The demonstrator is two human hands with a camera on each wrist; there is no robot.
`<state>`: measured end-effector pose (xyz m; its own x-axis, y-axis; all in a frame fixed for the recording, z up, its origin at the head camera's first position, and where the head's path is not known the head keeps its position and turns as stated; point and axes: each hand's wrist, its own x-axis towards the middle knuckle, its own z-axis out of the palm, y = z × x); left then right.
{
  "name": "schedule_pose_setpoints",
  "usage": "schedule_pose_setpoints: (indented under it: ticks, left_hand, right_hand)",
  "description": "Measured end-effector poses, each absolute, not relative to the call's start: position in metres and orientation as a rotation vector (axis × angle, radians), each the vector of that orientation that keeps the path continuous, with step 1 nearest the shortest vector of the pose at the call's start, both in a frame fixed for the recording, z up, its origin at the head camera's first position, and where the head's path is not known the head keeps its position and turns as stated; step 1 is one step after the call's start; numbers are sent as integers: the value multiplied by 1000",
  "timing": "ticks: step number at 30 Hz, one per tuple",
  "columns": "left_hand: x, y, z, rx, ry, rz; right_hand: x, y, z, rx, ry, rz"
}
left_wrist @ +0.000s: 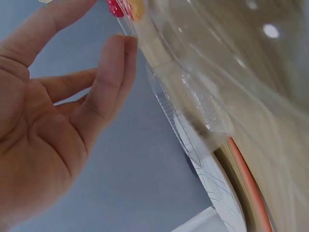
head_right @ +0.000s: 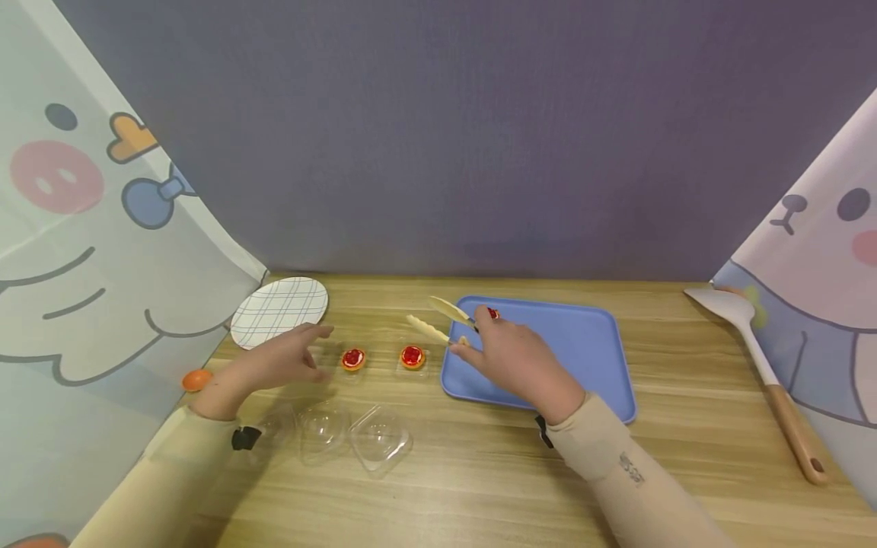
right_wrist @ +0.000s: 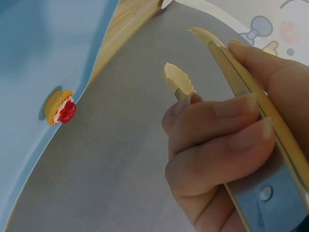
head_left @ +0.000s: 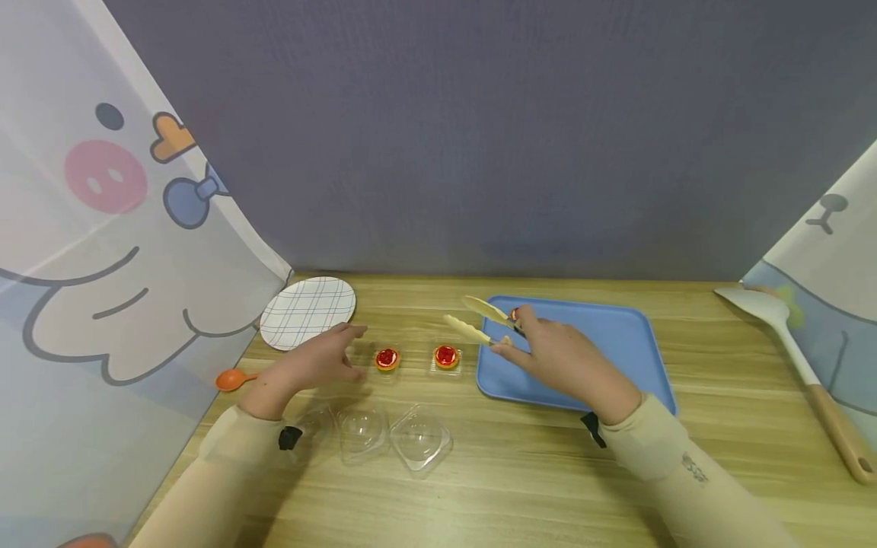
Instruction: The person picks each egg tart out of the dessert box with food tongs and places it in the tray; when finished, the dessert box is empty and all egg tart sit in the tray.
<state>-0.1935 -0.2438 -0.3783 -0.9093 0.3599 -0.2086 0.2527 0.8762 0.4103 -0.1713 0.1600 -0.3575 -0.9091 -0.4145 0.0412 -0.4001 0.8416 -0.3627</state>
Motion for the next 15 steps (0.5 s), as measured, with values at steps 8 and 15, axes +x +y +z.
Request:
schedule_pose_setpoints:
  ticks: [8, 15]
  left_hand:
    - [-197, -241, -383, 445, 2776, 480]
    - [-201, -239, -388, 407, 2708, 566]
  right_hand:
    - [-172, 149, -362, -682, 2968, -603]
    - [-172, 133, -362, -729, 2950, -593]
